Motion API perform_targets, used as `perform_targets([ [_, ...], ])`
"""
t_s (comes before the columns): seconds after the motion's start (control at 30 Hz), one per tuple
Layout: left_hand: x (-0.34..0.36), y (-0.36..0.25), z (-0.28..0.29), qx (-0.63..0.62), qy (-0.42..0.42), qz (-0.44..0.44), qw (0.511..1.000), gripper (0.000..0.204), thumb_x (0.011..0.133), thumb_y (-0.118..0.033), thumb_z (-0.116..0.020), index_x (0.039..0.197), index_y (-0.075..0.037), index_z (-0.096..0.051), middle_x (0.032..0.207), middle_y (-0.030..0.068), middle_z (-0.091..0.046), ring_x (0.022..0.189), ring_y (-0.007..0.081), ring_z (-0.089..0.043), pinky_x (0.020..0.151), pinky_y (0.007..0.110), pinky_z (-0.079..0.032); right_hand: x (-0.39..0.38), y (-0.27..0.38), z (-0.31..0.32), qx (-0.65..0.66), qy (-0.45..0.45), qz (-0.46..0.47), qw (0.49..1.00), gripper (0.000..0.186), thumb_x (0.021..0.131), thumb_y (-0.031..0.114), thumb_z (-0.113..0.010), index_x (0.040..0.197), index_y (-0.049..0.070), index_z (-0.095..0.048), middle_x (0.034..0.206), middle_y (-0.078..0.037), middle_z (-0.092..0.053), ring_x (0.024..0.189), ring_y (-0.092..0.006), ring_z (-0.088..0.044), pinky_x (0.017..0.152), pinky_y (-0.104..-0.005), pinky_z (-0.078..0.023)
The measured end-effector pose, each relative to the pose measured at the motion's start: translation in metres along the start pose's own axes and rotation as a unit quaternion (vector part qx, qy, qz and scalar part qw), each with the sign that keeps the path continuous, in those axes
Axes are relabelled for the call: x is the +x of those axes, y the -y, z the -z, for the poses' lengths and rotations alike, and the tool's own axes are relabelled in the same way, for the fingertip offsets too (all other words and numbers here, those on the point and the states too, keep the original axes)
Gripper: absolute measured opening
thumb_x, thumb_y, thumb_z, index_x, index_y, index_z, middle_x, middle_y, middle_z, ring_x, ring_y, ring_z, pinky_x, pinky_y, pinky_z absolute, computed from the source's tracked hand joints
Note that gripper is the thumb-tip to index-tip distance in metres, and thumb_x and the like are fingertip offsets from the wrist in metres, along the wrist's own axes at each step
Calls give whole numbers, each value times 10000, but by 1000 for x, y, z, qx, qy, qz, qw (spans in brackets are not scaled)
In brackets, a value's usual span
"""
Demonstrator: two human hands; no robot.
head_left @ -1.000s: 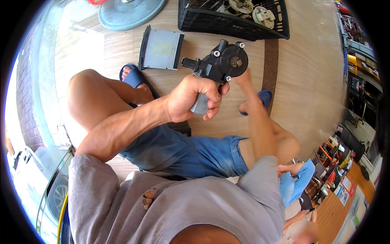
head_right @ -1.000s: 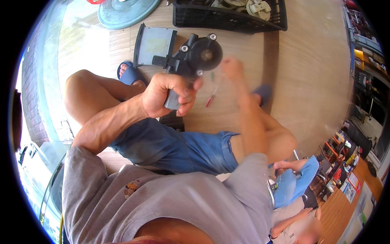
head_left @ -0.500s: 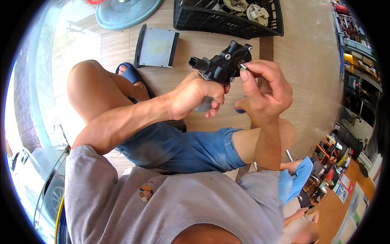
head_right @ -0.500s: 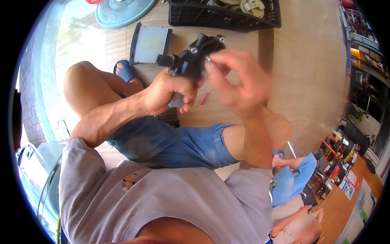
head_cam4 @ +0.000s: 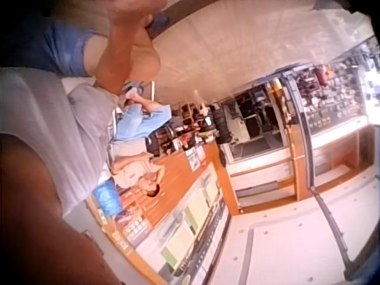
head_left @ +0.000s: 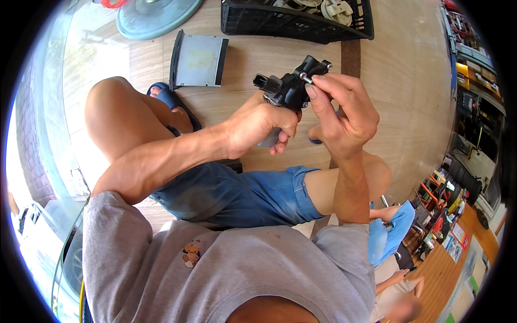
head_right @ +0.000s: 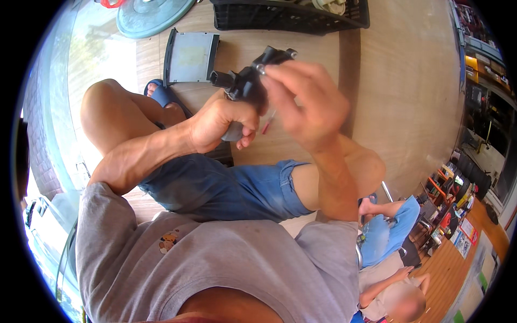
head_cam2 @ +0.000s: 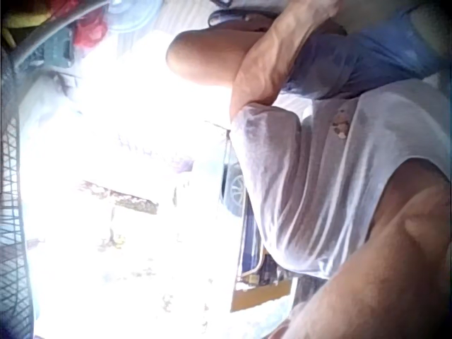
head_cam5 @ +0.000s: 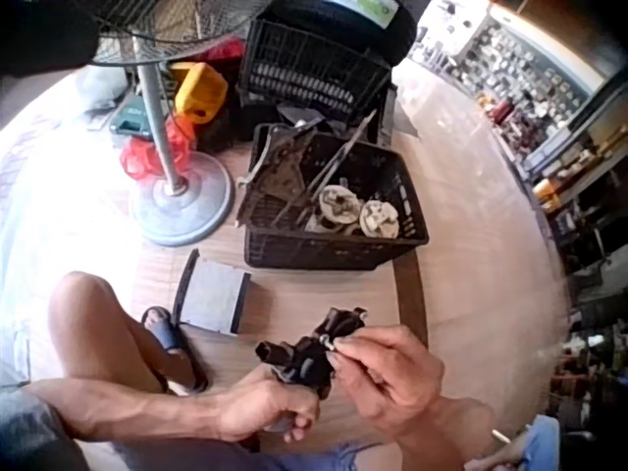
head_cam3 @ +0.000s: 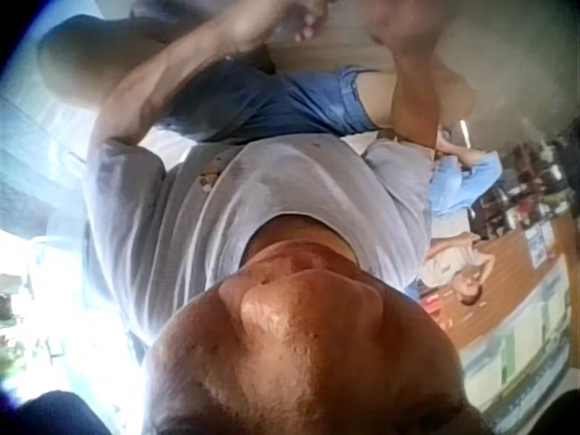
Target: The person assembles a power window motor assembly by placing a gear housing onto the motor body, inserting a screw by hand, and tightening it using a screwdriver.
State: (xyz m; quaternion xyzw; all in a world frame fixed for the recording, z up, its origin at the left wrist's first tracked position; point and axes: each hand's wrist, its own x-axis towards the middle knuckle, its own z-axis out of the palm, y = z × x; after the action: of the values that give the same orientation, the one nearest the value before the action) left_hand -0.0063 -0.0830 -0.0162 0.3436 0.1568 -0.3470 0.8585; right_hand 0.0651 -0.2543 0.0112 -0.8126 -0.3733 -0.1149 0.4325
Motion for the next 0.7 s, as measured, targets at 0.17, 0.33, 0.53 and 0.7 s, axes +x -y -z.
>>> perform_targets([
  [0.17, 1, 0, 0, 2, -2, -14, 1000, 100, 757, -79, -633, 792, -2, -580, 664, 99, -564, 537, 202, -584, 497, 323, -463, 2, -1, -3, 2, 0, 1, 1000, 249, 764, -58, -811, 984, 58, -784, 898, -84, -715, 685, -159, -667, 559, -262, -526],
  [0.33, -1, 0, 1, 5, -17, -15, 1000, 88, 760, -74, -630, 757, -2, -579, 656, 98, -560, 537, 201, -584, 493, 322, -460, 2, -2, -5, -9, 4, 3, 1000, 248, 765, -54, -812, 983, 61, -783, 897, -82, -716, 702, -166, -676, 562, -262, -527],
  [0.53, -3, -1, 1, 15, -31, -19, 999, 77, 764, -53, -620, 744, 4, -573, 651, 94, -555, 532, 199, -573, 489, 323, -459, 1, 1, -6, -28, 9, -3, 1000, 248, 770, -50, -811, 991, 55, -771, 899, -88, -719, 728, -176, -694, 587, -274, -547],
  [0.7, -3, -2, 0, 17, -34, -11, 999, 69, 768, -41, -617, 747, 6, -571, 651, 91, -554, 538, 193, -566, 491, 323, -462, 1, 4, -3, -51, 13, 3, 999, 243, 772, -46, -813, 993, 40, -761, 899, -94, -723, 739, -192, -703, 612, -281, -560],
])
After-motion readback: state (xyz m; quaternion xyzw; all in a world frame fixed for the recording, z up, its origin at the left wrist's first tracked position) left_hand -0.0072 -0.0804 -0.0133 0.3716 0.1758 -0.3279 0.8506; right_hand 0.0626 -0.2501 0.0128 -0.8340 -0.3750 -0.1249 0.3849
